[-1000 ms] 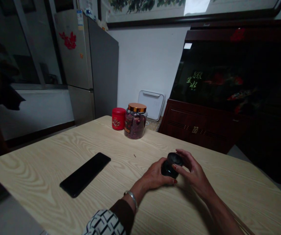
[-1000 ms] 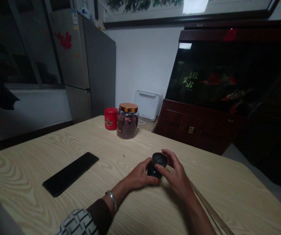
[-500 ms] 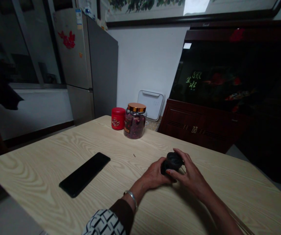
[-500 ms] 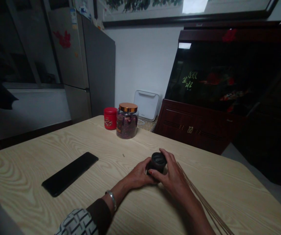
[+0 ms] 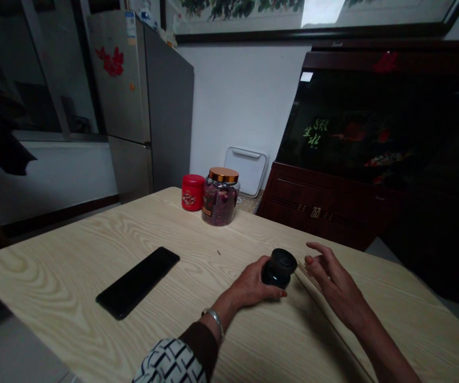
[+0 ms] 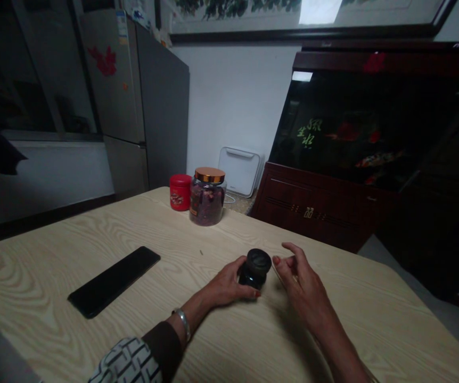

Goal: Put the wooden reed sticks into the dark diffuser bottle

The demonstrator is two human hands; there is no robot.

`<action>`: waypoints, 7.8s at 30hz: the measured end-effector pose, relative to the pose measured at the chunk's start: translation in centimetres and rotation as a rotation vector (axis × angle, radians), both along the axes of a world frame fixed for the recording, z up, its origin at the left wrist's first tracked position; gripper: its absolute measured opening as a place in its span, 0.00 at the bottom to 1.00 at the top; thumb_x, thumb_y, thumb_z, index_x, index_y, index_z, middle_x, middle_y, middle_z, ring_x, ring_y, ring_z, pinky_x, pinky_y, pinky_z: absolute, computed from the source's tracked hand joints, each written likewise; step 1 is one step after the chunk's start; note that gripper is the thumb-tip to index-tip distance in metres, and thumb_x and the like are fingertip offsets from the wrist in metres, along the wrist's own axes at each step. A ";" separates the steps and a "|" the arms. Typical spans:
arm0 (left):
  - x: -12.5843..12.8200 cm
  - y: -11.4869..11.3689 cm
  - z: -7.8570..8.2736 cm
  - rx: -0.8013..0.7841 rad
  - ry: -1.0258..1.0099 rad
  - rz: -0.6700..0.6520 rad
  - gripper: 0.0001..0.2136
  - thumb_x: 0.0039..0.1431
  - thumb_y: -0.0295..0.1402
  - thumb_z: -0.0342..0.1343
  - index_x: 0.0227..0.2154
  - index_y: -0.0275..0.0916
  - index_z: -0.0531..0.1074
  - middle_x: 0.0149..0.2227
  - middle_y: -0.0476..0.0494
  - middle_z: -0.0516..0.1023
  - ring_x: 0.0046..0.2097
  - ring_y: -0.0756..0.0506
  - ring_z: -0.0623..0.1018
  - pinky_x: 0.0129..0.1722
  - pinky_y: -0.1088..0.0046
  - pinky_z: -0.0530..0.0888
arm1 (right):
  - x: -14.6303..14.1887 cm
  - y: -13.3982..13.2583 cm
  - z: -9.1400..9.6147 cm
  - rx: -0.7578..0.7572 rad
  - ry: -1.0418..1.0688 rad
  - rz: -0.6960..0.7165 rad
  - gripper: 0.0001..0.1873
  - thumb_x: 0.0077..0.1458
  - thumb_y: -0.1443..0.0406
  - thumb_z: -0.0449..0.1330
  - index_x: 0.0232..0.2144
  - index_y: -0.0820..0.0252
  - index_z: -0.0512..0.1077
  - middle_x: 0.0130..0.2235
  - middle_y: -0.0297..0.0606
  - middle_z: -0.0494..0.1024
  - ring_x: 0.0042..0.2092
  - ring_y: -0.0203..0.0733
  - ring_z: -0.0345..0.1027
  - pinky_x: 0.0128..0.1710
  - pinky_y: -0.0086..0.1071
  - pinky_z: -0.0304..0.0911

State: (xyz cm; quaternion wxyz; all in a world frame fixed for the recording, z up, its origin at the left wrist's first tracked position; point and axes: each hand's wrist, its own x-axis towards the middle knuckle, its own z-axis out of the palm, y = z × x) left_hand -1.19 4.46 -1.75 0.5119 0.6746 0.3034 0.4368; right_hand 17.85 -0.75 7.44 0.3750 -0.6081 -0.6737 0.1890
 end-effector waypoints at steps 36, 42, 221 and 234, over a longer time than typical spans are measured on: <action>0.1 -0.4 0.3 -0.063 -0.098 -0.115 0.30 0.41 0.30 0.71 0.50 0.36 0.70 0.45 0.42 0.77 0.46 0.41 0.74 0.44 0.68 0.71 | -1.9 2.0 -4.1 0.180 -0.034 0.088 0.23 0.54 0.55 0.62 0.50 0.54 0.67 0.51 0.43 0.73 0.53 0.50 0.67 0.55 0.46 0.62; -0.4 -0.4 1.0 -0.105 -0.122 -0.289 0.40 0.38 0.29 0.72 0.57 0.39 0.65 0.54 0.37 0.72 0.55 0.37 0.71 0.52 0.61 0.69 | -1.8 0.9 -4.1 0.169 -0.009 0.067 0.24 0.52 0.54 0.63 0.50 0.55 0.67 0.51 0.43 0.73 0.54 0.51 0.67 0.55 0.46 0.61; 1.0 -0.7 0.1 -0.031 0.094 0.015 0.35 0.34 0.40 0.74 0.49 0.38 0.71 0.42 0.42 0.78 0.44 0.42 0.76 0.42 0.70 0.72 | 5.3 1.7 1.5 0.019 0.467 0.012 0.14 0.46 0.59 0.66 0.34 0.60 0.73 0.30 0.37 0.77 0.25 0.36 0.66 0.23 0.29 0.58; 0.8 -1.1 1.0 -0.029 0.097 0.004 0.32 0.35 0.38 0.74 0.48 0.37 0.73 0.41 0.44 0.78 0.43 0.43 0.76 0.43 0.70 0.71 | 1.0 2.8 2.1 0.307 0.651 -0.020 0.14 0.48 0.59 0.69 0.37 0.58 0.75 0.31 0.37 0.77 0.32 0.39 0.71 0.27 0.29 0.61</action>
